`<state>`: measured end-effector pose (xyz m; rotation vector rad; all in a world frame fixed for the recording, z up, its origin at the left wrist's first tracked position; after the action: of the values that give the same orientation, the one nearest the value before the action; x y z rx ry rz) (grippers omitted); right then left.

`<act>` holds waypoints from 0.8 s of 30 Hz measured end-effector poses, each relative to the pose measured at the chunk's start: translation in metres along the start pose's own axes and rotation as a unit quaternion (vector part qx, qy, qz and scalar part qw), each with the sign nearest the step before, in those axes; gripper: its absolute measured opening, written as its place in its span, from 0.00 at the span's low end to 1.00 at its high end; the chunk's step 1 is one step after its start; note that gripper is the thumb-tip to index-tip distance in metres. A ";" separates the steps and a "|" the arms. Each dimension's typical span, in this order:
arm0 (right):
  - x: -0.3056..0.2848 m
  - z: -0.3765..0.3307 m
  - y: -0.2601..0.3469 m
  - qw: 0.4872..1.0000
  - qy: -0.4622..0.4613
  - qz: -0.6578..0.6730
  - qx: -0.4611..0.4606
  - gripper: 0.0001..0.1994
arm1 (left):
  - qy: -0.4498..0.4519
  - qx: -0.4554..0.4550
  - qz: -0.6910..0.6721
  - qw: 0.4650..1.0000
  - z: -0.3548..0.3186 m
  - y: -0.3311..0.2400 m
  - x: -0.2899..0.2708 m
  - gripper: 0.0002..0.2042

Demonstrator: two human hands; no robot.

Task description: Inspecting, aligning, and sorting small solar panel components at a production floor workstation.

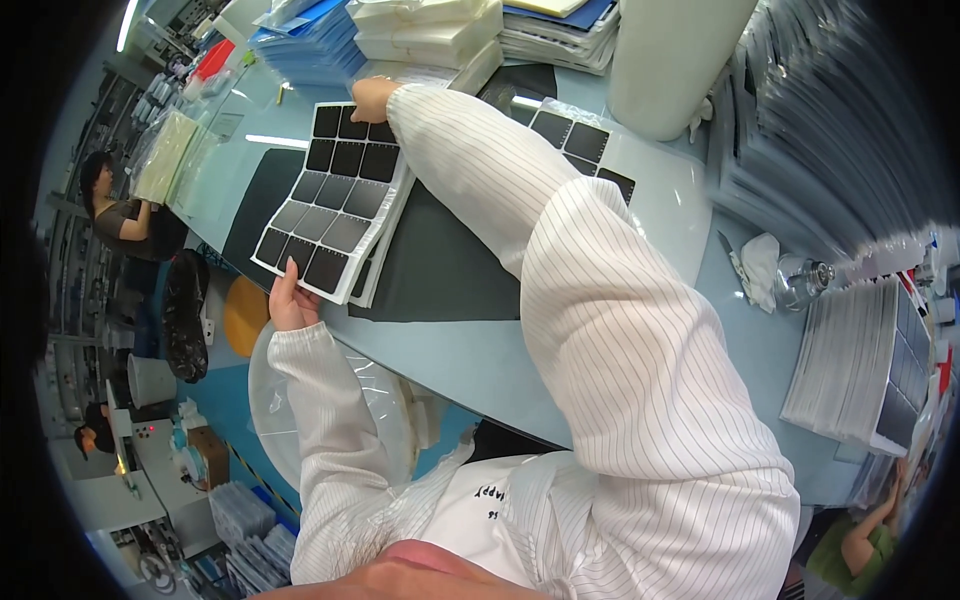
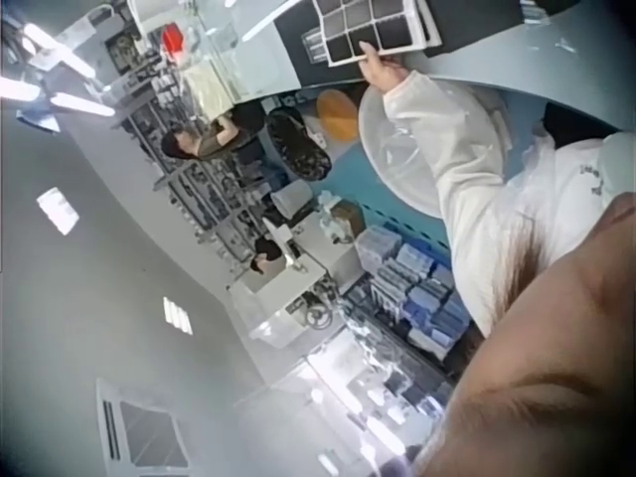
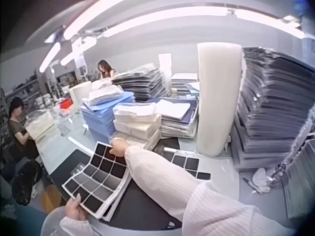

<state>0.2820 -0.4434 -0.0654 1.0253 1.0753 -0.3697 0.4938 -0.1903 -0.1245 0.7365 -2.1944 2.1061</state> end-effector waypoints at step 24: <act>-0.052 -0.206 0.023 0.961 -0.232 0.147 0.014 0.12 | -0.038 -0.019 0.492 0.870 -0.014 -0.014 0.002 0.31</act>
<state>0.1611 -0.2714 -0.0286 1.0404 0.4892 -0.3605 0.4924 -0.1773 -0.1091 -0.4722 -3.0339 2.3267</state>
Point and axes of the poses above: each hand's wrist, its own z-axis towards the middle knuckle, its own x-axis out of the palm, y = z × x, the point moved 1 cm from there along z, towards the middle knuckle, and after that the axes turned 2 degrees about y, right-handed, at the moved point
